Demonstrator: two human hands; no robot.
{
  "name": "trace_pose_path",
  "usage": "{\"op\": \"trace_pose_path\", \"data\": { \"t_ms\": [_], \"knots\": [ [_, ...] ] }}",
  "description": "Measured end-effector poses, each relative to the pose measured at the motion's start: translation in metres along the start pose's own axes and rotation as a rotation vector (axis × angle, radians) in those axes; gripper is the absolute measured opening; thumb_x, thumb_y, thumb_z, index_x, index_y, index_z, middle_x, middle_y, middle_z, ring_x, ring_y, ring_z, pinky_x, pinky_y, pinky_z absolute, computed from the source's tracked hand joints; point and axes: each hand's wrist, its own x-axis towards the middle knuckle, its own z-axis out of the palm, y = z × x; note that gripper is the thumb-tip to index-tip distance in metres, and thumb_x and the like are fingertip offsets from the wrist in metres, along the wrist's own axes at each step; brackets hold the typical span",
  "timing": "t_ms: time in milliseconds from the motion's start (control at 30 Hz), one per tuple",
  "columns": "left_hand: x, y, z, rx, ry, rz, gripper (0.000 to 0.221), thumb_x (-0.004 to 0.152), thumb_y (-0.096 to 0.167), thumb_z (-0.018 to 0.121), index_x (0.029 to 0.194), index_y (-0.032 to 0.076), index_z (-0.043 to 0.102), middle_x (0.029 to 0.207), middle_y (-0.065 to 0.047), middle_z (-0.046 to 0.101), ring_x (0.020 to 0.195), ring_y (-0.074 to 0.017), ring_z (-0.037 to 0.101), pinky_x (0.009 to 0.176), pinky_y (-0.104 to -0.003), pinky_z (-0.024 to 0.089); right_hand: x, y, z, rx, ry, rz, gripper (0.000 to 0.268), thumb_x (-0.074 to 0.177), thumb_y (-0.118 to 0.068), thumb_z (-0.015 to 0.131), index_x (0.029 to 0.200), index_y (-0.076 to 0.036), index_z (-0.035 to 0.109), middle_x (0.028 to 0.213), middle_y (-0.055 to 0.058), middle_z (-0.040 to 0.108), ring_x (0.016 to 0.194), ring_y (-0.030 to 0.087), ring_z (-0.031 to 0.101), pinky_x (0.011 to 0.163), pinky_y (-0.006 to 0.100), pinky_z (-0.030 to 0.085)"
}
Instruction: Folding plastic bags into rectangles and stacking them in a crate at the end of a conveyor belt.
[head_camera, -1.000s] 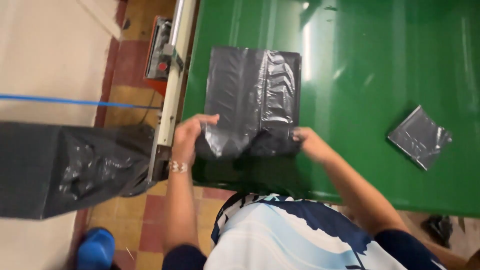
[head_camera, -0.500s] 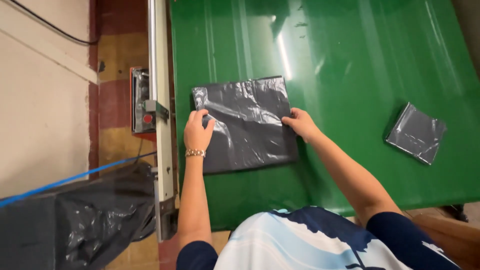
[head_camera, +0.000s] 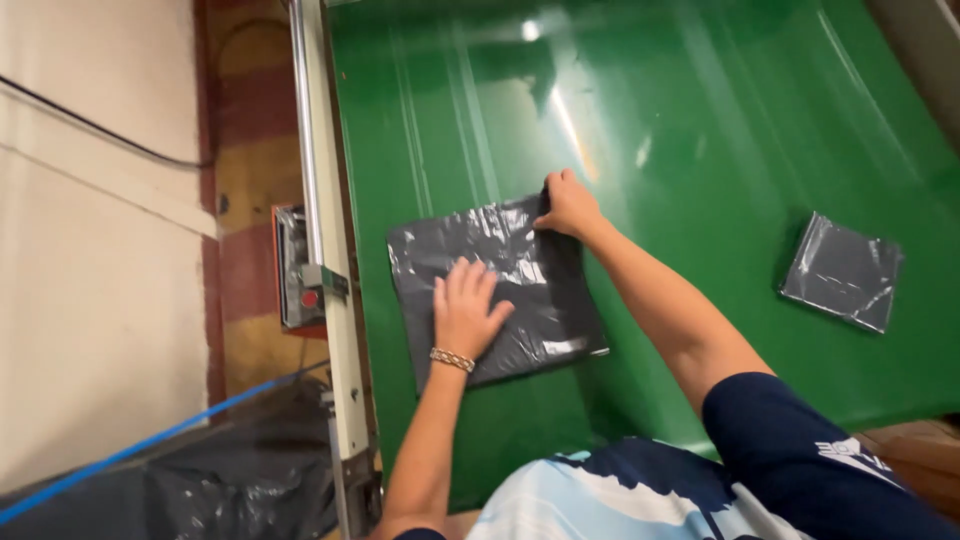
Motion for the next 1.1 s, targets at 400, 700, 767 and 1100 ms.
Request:
{"op": "trace_pose_path", "data": {
  "t_ms": [400,700,767,1100],
  "knots": [
    [-0.009,-0.024,0.016,-0.948,0.073,-0.268,0.026,0.101,0.027,0.051,0.115,0.012,0.067,0.126,-0.009,0.065,0.12,-0.0252,0.062,0.105,-0.041,0.048,-0.048,-0.052,-0.041,0.246,-0.056,-0.029,0.04,0.081,-0.02,0.072,0.117,-0.013,0.055,0.108,0.017,0.067,0.111,0.041,0.063,0.093,0.053,0.051],
    [-0.057,-0.106,-0.031,-2.065,-0.098,-1.12,0.082,0.089,0.076,0.042,0.132,0.008,0.058,0.132,-0.019,0.063,0.121,-0.0368,0.062,0.105,-0.049,0.047,-0.207,-0.02,-0.026,0.336,0.309,-0.628,0.031,0.068,-0.003,0.081,0.093,-0.016,0.07,0.096,0.0,0.068,0.104,0.025,0.063,0.091,0.04,0.045],
    [-0.082,-0.124,-0.006,-1.965,-0.11,-1.033,0.077,0.098,0.065,0.039,0.135,0.0,0.055,0.129,-0.022,0.064,0.115,-0.0325,0.067,0.097,-0.044,0.055,-0.229,-0.009,-0.014,0.314,0.313,-0.6,0.033,0.066,0.001,0.081,0.092,-0.016,0.07,0.099,-0.003,0.07,0.11,0.022,0.064,0.096,0.037,0.044],
    [-0.078,-0.048,-0.012,-0.432,0.198,-0.543,0.058,0.084,0.015,0.075,0.137,0.01,0.052,0.134,-0.014,0.058,0.12,-0.0325,0.059,0.104,-0.046,0.046,-0.236,-0.008,-0.016,0.202,0.308,-0.675,0.031,0.073,-0.038,0.071,0.097,-0.018,0.07,0.106,0.001,0.067,0.12,0.027,0.059,0.101,0.045,0.042]
  ]
}}
